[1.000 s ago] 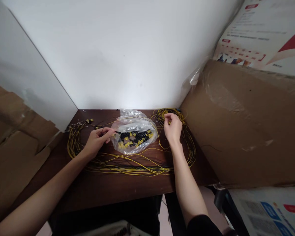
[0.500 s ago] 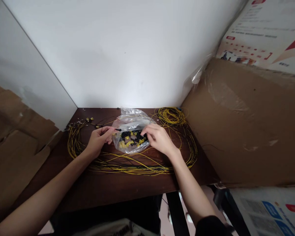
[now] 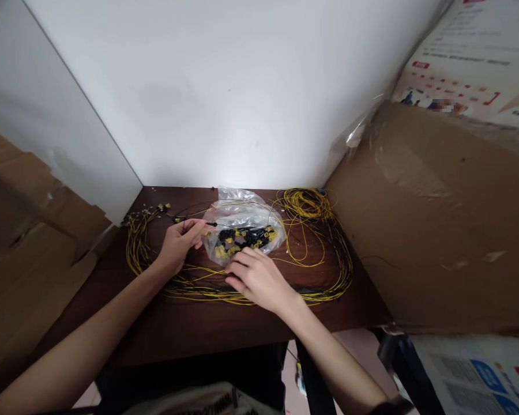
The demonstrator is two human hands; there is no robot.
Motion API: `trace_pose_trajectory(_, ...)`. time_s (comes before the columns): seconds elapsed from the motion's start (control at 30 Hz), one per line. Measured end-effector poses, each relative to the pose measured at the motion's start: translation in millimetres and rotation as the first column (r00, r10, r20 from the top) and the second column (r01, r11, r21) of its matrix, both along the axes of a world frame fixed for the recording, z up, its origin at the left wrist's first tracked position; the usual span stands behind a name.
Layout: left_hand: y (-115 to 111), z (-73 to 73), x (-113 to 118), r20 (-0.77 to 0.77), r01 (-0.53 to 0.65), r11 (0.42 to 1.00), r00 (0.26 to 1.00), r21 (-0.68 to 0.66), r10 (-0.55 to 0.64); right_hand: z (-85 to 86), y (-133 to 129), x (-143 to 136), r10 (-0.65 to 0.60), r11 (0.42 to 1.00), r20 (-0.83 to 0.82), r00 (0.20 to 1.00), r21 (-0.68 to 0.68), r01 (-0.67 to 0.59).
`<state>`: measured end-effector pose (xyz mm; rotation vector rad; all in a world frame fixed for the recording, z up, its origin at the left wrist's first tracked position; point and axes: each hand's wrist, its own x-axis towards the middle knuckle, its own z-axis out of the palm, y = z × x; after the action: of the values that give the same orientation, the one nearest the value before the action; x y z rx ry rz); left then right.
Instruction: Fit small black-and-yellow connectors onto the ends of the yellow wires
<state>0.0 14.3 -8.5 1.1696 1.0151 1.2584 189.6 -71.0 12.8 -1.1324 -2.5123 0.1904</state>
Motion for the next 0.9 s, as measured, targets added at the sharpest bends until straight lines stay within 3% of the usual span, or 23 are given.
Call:
trace_pose_trajectory(0.37, 0, -3.1, 1, -0.046, 0.017, 1.0, 0.999, 0.012, -0.016, -3.5, 4, -42, -0.038, 0.991, 0.217, 0.975, 0.131, 0.009)
trace_pose_trajectory(0.8, 0, -2.7, -1, -0.107, 0.071, 0.997, 0.992, 0.027, -0.068, -5.9, 4, -87, -0.076, 0.997, 0.151, 0.986, 0.031, 0.072)
trace_pose_trajectory(0.9, -1, -2.7, 0, -0.16, 0.079, 0.995, 0.985, 0.063, -0.068, 0.7, -1, -93, 0.027, 1.0, 0.116, 0.993, -0.001, -0.027)
